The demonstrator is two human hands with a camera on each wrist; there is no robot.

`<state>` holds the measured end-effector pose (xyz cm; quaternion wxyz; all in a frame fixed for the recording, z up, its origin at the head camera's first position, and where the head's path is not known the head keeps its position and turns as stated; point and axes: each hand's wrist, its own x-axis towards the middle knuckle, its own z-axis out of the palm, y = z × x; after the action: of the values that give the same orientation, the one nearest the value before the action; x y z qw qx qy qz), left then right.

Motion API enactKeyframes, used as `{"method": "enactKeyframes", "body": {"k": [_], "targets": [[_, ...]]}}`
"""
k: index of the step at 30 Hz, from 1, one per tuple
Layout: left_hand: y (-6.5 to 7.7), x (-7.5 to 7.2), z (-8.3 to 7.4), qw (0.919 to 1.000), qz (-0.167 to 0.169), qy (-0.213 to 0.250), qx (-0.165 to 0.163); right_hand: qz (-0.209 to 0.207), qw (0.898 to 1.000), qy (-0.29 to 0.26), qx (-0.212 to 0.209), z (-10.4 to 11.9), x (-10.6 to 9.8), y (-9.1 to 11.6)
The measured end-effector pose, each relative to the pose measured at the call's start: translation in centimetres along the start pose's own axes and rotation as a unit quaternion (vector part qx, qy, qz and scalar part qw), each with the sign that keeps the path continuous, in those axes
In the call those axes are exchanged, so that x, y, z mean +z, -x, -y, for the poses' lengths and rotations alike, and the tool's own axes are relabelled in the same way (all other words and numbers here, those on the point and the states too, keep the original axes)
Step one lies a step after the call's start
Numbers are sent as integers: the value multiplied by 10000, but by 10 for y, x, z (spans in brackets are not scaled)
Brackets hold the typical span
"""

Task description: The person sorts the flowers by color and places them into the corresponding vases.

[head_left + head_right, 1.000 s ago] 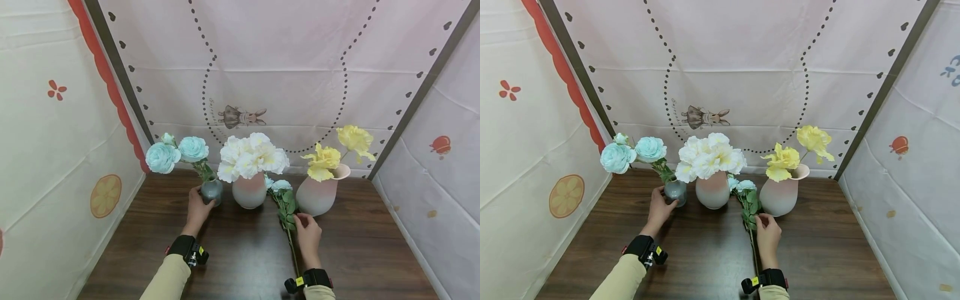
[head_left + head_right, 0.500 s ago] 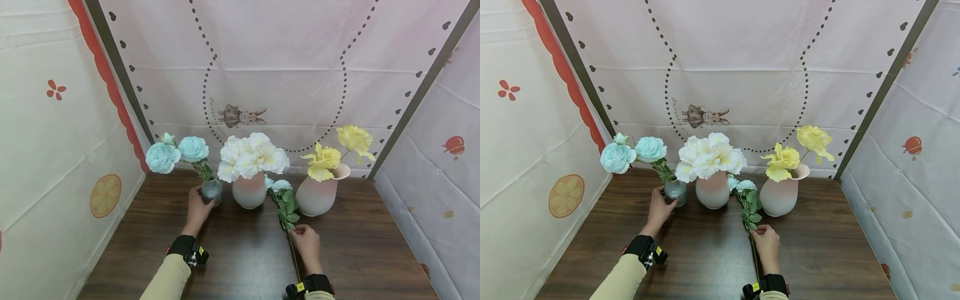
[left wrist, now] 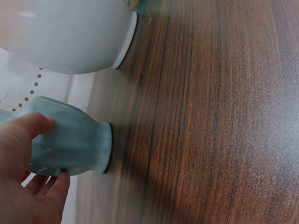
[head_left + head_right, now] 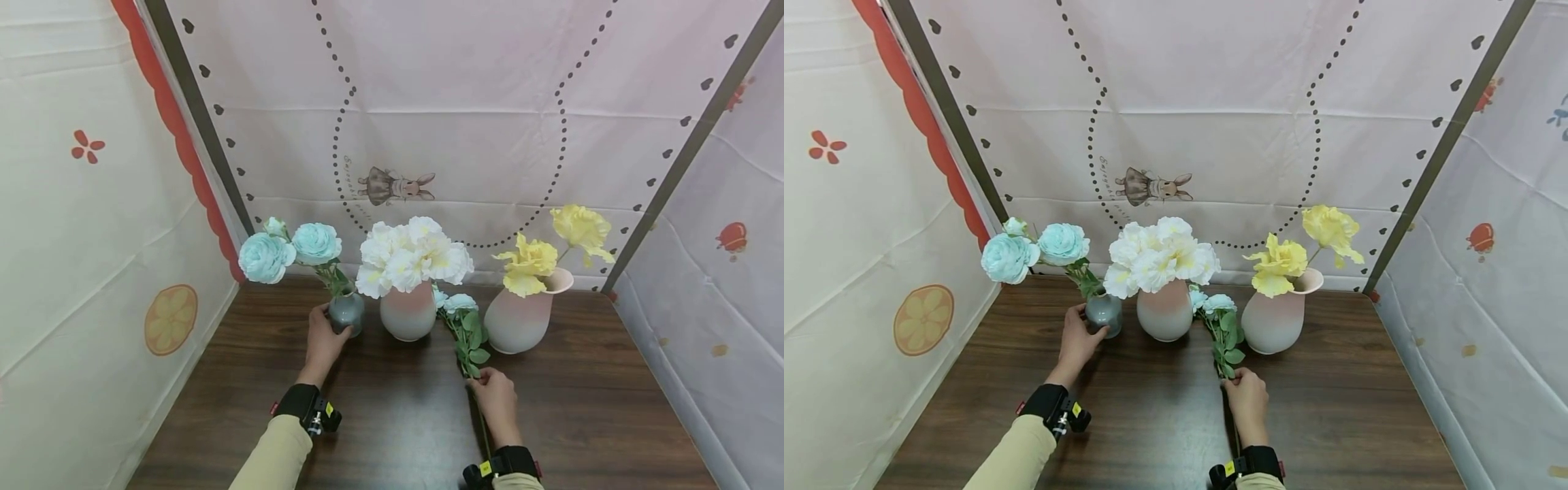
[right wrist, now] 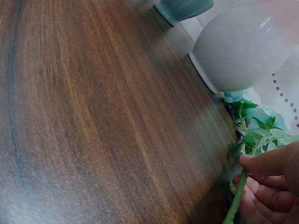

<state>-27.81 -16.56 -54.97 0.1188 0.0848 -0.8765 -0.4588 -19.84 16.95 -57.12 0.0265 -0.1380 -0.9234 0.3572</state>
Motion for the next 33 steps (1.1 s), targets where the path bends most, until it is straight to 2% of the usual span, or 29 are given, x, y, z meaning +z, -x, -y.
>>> {"method": "enactKeyframes", "body": {"k": [23,28,33], "targets": [[-4,1,1,10000,28,22,-5,-119,9975,-694,-23,-4,0,2],[-3,0,1,10000,24,7,-9,-307,9941,-1041,-8,-1,-2,4],[-4,1,2,10000,47,-42,-42,-561,9859,-1576,-45,8,-9,7]]}}
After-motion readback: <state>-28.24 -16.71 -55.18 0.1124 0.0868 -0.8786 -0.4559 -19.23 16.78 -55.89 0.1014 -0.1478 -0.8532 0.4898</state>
